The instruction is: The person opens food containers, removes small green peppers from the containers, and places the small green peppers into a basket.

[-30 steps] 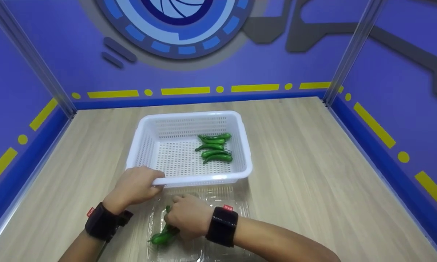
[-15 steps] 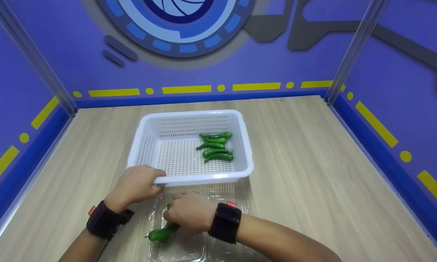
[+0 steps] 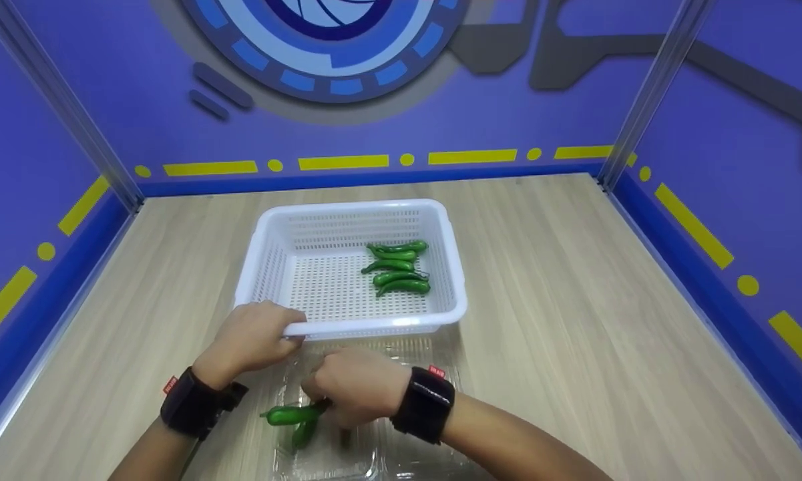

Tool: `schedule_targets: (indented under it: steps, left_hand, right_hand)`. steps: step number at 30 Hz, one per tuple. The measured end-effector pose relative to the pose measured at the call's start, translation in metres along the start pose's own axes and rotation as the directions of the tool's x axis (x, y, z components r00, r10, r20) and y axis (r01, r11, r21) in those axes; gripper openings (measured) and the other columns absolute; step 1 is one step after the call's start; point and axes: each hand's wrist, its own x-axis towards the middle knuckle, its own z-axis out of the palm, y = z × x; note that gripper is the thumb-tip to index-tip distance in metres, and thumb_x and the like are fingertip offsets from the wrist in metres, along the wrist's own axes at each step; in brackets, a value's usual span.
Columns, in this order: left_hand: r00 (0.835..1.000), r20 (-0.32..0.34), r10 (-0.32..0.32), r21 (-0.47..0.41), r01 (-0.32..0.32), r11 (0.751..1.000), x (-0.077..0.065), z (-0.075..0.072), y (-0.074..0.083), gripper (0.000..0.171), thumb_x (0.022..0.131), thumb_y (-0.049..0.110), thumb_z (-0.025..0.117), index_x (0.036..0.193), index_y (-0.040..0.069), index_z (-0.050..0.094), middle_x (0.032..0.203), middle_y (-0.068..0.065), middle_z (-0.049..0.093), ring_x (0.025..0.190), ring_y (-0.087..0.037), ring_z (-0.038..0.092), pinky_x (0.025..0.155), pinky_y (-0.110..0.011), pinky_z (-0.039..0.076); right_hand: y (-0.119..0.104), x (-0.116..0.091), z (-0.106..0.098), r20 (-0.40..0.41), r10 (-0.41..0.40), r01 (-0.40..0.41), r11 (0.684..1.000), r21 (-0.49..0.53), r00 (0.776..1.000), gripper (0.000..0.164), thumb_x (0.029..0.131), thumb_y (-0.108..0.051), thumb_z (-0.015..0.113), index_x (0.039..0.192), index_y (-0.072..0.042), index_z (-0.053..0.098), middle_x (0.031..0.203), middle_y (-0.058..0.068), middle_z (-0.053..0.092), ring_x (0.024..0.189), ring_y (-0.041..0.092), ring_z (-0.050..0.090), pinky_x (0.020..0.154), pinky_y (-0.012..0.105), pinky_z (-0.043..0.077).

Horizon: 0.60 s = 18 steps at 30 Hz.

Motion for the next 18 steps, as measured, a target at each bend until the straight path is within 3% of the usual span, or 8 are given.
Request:
schedule_targets:
  steps: [18]
  left_hand:
    - [0.999,-0.033,0.014,0.018,-0.013,1.0,-0.0001,0.0003,0.0005,0.017,0.077,0.023,0.069,0.065,0.021,0.056,0.061,0.004,0.058,0.053,-0.021,0.052,0.048,-0.04,0.04]
  right_hand:
    - [0.0021,-0.0025,-0.0096,-0.018,0.034,-0.032,0.994,0.107,0.999,0.016,0.078,-0.02,0.075,0.087,-0.023,0.062,0.083,-0.015,0.061,0.077,0.001,0.058,0.067,0.02,0.047]
